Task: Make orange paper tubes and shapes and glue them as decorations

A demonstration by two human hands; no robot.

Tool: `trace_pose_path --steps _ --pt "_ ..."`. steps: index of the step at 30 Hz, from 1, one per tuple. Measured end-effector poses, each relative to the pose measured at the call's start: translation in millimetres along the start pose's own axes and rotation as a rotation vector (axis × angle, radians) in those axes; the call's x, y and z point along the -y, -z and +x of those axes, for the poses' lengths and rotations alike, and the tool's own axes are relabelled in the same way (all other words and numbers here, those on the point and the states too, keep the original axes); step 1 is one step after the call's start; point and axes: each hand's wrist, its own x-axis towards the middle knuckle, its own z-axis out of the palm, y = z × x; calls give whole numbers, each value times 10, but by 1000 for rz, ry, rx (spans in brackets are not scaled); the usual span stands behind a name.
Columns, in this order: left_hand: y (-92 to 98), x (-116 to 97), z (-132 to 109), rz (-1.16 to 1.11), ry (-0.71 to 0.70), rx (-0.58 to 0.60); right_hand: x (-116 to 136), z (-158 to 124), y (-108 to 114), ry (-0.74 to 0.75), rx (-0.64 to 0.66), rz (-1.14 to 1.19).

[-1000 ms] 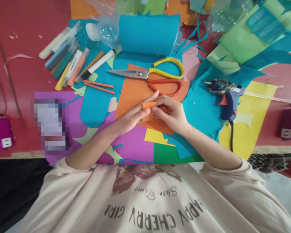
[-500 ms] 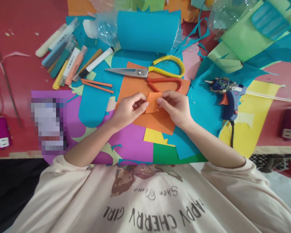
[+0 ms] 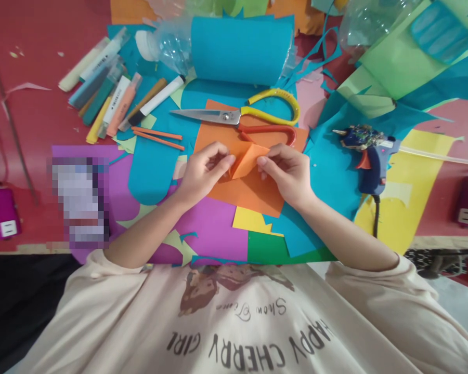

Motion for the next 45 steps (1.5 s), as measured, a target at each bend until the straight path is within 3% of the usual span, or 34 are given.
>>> trace_pose_path --steps 3,8,10,15,20,22,26,30,39,45 --pt "13 12 13 -19 45 -41 11 -11 48 52 97 21" --pt "29 9 23 29 7 -71 32 -27 97 219 449 -51" --pt "27 1 18 17 3 -75 32 -32 91 278 493 -88" --pt "0 19 1 -111 87 -80 18 -55 54 222 430 -116" --pt "-15 91 -11 -53 -71 -168 -21 -84 31 74 198 60" --pt "-9 124 -10 -17 -115 -168 -23 -84 39 109 224 84" --pt "15 200 17 20 -188 -175 1 -56 68 315 344 -100" --pt "29 263 42 62 -244 -184 2 -29 70 470 381 -211" --pt "58 323 47 43 -284 -176 -25 -14 62 512 406 -234" --pt "47 263 33 -6 -371 -171 -20 -30 45 419 378 -184"
